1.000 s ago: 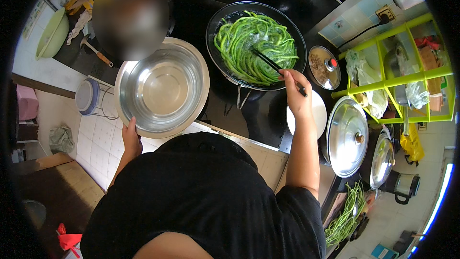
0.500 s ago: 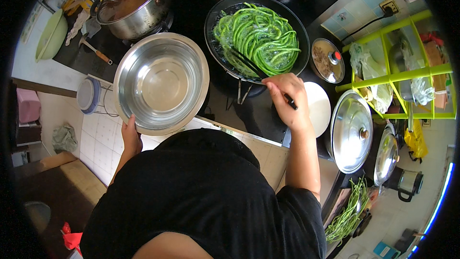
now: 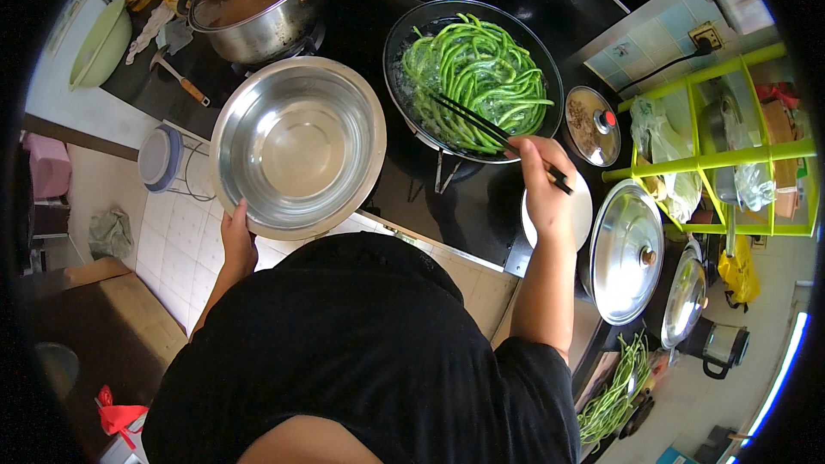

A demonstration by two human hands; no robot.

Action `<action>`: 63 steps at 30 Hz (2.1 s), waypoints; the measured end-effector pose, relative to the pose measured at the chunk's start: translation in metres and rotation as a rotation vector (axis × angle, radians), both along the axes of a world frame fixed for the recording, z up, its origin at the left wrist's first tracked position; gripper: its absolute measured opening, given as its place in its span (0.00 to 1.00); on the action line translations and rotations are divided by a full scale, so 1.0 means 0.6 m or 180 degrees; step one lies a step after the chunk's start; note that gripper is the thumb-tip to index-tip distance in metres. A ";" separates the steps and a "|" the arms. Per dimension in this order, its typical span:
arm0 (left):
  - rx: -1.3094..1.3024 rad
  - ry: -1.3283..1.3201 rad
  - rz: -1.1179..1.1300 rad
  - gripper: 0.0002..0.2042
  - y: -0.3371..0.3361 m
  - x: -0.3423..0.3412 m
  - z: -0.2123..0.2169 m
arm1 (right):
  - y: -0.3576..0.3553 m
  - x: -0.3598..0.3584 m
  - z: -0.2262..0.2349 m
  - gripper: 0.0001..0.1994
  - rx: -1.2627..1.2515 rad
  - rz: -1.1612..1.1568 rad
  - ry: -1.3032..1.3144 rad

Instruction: The person fills a metal bowl with water at the sink and carries it to the stove. They then use chopsticks to stir green vegetables cooking in a pan on the stovetop.

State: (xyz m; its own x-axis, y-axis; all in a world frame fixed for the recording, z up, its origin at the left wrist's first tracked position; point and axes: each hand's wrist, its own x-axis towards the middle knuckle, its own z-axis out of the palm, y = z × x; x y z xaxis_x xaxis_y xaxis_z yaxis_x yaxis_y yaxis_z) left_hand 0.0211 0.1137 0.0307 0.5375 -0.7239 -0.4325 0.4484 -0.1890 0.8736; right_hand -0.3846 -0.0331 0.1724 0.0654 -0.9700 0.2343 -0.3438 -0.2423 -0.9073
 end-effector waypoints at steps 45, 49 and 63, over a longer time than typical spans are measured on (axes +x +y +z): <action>-0.0251 0.0080 -0.0285 0.12 0.006 0.033 0.010 | 0.148 0.126 0.036 0.16 -0.1843 -0.0631 0.1186; 0.0053 0.0017 -0.0774 0.12 0.015 0.053 -0.004 | 0.163 0.156 0.030 0.15 -0.1928 -0.0356 0.1137; -0.0052 -0.0070 -0.1734 0.10 0.030 0.114 -0.003 | 0.182 0.245 0.015 0.05 -0.1849 0.0204 0.1284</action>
State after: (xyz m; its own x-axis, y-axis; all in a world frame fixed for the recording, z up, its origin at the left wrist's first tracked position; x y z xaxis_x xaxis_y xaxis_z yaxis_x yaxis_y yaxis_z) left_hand 0.0892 0.1314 0.0291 0.0917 -0.9066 -0.4118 0.2708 -0.3753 0.8865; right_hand -0.2377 0.0763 0.1817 0.3088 -0.6867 0.6581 -0.5946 -0.6794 -0.4300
